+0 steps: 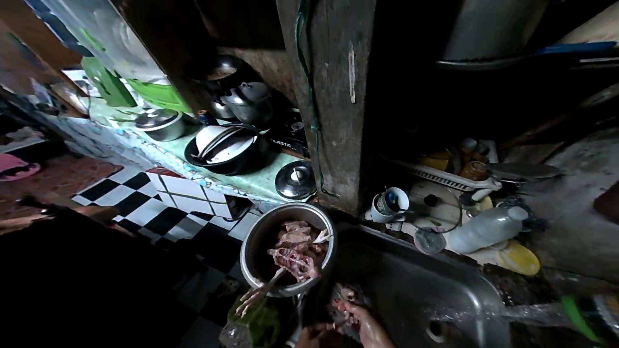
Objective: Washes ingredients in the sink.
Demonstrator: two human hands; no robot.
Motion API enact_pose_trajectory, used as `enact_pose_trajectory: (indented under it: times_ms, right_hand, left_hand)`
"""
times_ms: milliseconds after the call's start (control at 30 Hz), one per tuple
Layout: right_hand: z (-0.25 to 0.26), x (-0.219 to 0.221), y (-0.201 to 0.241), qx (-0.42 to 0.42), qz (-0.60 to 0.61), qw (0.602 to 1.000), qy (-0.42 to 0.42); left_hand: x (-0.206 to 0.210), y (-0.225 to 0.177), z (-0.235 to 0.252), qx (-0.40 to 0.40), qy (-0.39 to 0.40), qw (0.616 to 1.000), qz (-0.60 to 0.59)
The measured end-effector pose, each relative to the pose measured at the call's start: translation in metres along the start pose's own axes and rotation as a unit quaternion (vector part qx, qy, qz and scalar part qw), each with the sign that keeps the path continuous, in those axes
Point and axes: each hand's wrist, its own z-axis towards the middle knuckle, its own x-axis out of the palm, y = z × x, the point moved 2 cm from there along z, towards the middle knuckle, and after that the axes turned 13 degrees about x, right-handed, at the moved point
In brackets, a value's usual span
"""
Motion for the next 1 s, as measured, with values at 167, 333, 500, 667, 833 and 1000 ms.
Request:
enact_pose_trajectory:
  times_ms: [167, 333, 500, 667, 833, 1000]
  right_hand:
    - [-0.008, -0.002, 0.016, -0.007, -0.019, 1.0, -0.01]
    - [-0.012, 0.0, 0.024, -0.018, -0.014, 1.0, 0.011]
    - [-0.028, 0.004, 0.04, -0.031, -0.01, 0.999, 0.028]
    - [-0.039, 0.004, 0.05, -0.082, -0.038, 0.995, 0.04]
    - [-0.058, 0.004, 0.067, -0.136, -0.057, 0.988, 0.042]
    - [-0.063, -0.001, 0.078, -0.163, -0.056, 0.985, 0.027]
  left_hand:
    - [-0.001, -0.012, -0.004, -0.007, 0.019, 0.989, -0.146]
    - [-0.002, -0.008, -0.002, -0.009, 0.038, 0.98, -0.194]
    - [-0.001, 0.004, 0.006, -0.01, 0.081, 0.963, -0.259]
    - [0.004, -0.006, 0.007, -0.01, 0.049, 0.98, -0.193]
    - [0.0, -0.01, 0.014, 0.013, 0.042, 0.999, -0.001]
    - [-0.005, 0.0, 0.022, -0.012, 0.054, 0.998, -0.026]
